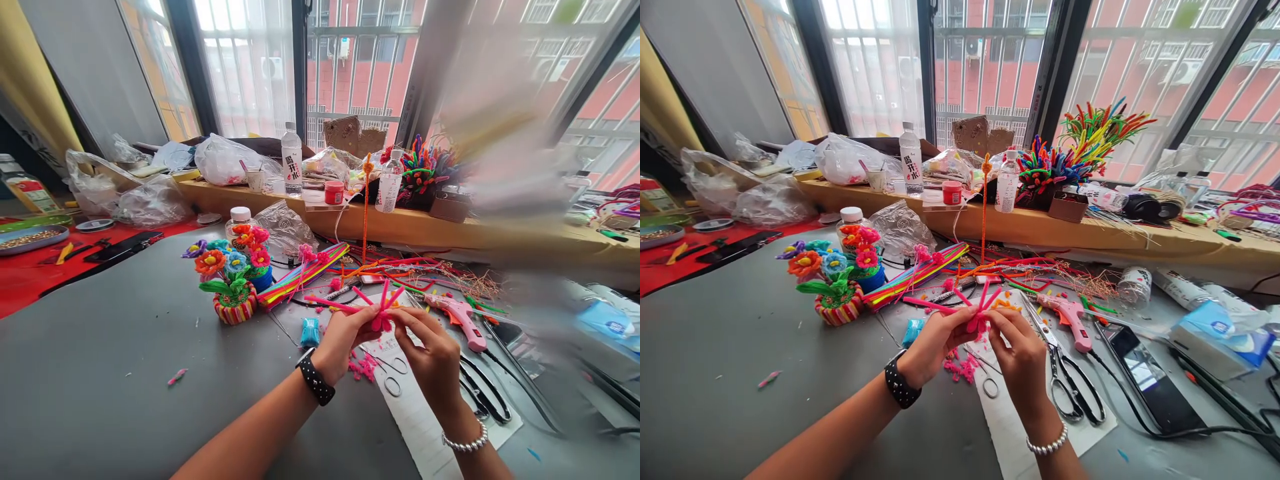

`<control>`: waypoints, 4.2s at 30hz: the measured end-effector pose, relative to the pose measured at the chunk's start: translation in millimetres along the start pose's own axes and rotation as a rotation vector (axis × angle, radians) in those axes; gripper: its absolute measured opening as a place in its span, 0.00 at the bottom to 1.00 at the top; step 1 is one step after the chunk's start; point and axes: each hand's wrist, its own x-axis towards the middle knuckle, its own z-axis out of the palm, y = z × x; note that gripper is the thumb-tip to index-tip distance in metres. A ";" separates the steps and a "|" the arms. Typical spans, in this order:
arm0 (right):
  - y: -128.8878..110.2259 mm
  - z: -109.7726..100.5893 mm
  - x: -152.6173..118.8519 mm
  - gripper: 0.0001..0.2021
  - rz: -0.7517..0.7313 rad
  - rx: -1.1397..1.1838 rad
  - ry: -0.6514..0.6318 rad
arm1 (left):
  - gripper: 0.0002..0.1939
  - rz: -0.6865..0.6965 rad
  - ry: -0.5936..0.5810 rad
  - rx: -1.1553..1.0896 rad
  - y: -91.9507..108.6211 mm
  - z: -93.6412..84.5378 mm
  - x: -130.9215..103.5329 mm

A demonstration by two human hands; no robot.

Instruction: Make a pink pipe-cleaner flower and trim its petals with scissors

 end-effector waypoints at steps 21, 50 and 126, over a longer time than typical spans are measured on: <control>-5.5 -2.1 4.6 0.10 0.321 0.230 -0.027 | 0.14 0.039 -0.072 0.066 0.7 -2.8 2.8; 10.0 -14.0 3.7 0.10 -0.372 -0.323 -0.118 | 0.11 0.086 -0.073 0.137 -3.5 -1.7 4.9; 5.5 -2.1 8.3 0.13 0.738 0.708 -0.246 | 0.14 0.170 -0.110 0.200 2.3 -6.5 8.3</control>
